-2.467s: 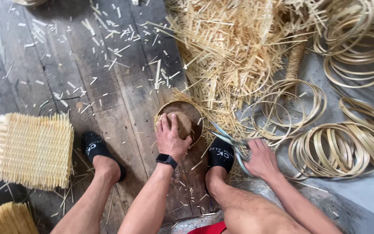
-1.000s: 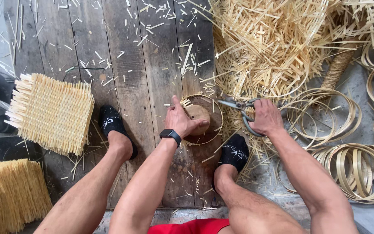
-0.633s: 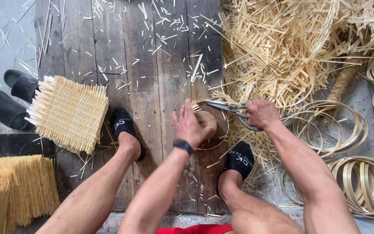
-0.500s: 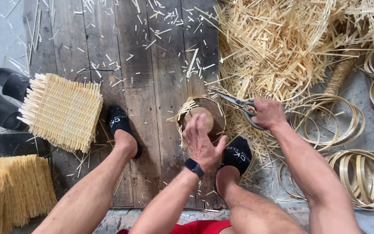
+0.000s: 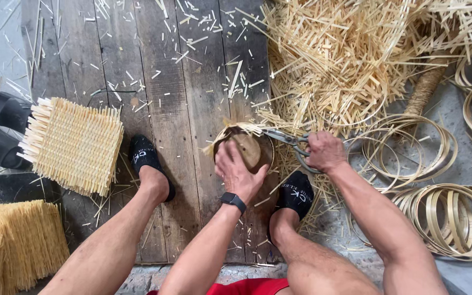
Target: The person sits on the floor and repeatedly trims the edges of a small woven bamboo basket using shears. They place the basket on a wooden form, cut protruding strands, and set the finished basket aside. The process is repeated for multiple baskets.
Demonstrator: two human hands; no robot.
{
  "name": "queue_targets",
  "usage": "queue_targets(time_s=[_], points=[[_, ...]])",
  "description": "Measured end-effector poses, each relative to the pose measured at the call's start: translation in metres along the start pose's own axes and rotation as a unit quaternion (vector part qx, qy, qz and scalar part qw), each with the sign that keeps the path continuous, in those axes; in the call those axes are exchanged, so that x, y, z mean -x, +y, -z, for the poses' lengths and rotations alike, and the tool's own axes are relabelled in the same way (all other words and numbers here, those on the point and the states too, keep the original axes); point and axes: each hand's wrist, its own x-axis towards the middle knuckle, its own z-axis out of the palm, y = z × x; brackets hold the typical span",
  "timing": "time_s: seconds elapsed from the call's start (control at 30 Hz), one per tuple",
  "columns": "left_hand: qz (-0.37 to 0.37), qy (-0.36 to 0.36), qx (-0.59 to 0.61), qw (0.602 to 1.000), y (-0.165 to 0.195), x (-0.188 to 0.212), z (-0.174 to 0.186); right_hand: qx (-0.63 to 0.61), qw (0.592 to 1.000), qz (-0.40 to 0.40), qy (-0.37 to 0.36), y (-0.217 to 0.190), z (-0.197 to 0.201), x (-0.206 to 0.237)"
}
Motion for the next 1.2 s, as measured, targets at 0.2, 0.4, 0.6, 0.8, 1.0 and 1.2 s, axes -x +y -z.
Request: queue_targets(time_s=[0.2, 0.4, 0.6, 0.8, 1.0, 1.2], points=[[-0.070, -0.010, 0.053, 0.996, -0.002, 0.006, -0.015, 0.042, 0.962, 0.044, 0.266, -0.006, -0.004, 0.006], [-0.115, -0.032, 0.031, 0.992, -0.009, 0.003, -0.008, 0.014, 0.998, 0.003, 0.059, 0.006, -0.005, 0.001], [-0.101, 0.009, 0.030, 0.994, -0.005, -0.003, -0.011, 0.047, 0.956, 0.081, 0.279, -0.003, 0.004, -0.010], [-0.188, -0.072, -0.014, 0.979, -0.023, -0.013, 0.001, 0.041, 0.999, 0.021, -0.007, 0.000, 0.015, -0.013], [-0.135, -0.066, 0.034, 0.988, -0.017, -0.016, -0.002, 0.094, 0.961, 0.101, 0.239, -0.001, 0.008, -0.018], [-0.179, -0.060, 0.025, 0.982, -0.020, -0.015, 0.001, 0.045, 0.999, 0.020, -0.023, -0.004, 0.003, -0.015]])
